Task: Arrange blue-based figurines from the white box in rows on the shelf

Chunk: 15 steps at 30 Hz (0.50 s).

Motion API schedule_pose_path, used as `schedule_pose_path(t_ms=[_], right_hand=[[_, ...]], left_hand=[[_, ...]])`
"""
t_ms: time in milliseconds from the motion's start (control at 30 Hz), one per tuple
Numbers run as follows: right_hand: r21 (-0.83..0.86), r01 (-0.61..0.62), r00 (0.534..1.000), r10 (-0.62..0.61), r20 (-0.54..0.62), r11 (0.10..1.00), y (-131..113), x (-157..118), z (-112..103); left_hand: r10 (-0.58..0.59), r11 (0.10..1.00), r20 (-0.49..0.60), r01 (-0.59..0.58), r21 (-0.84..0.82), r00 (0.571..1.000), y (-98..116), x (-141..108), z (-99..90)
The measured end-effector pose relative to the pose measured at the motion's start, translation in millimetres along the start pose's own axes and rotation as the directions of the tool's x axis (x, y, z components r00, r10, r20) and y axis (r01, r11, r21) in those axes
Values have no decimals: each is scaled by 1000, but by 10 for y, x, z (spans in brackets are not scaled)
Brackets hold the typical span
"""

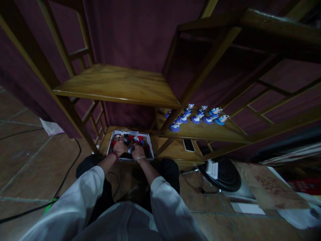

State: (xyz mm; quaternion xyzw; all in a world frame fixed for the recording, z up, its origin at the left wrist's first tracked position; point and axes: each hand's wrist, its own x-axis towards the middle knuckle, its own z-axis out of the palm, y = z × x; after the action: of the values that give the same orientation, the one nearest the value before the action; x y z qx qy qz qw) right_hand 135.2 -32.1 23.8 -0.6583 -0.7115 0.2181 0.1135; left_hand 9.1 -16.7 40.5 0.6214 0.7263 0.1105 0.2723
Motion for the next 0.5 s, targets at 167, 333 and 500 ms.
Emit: schedule_pose_path(t_ms=[167,333,500], right_hand=[[69,21,1000,-21,10,997,-8,11,-12],[129,46,998,-51,33,991,-1,29,1],[168,33,999,-35,11,985,34,53,51]], left_hand=[[36,999,48,-35,-12,998,-19,85,73],[76,997,62,-75,-25,995,-53,99,108],[18,998,65,-13,-66,998,-71,96,36]])
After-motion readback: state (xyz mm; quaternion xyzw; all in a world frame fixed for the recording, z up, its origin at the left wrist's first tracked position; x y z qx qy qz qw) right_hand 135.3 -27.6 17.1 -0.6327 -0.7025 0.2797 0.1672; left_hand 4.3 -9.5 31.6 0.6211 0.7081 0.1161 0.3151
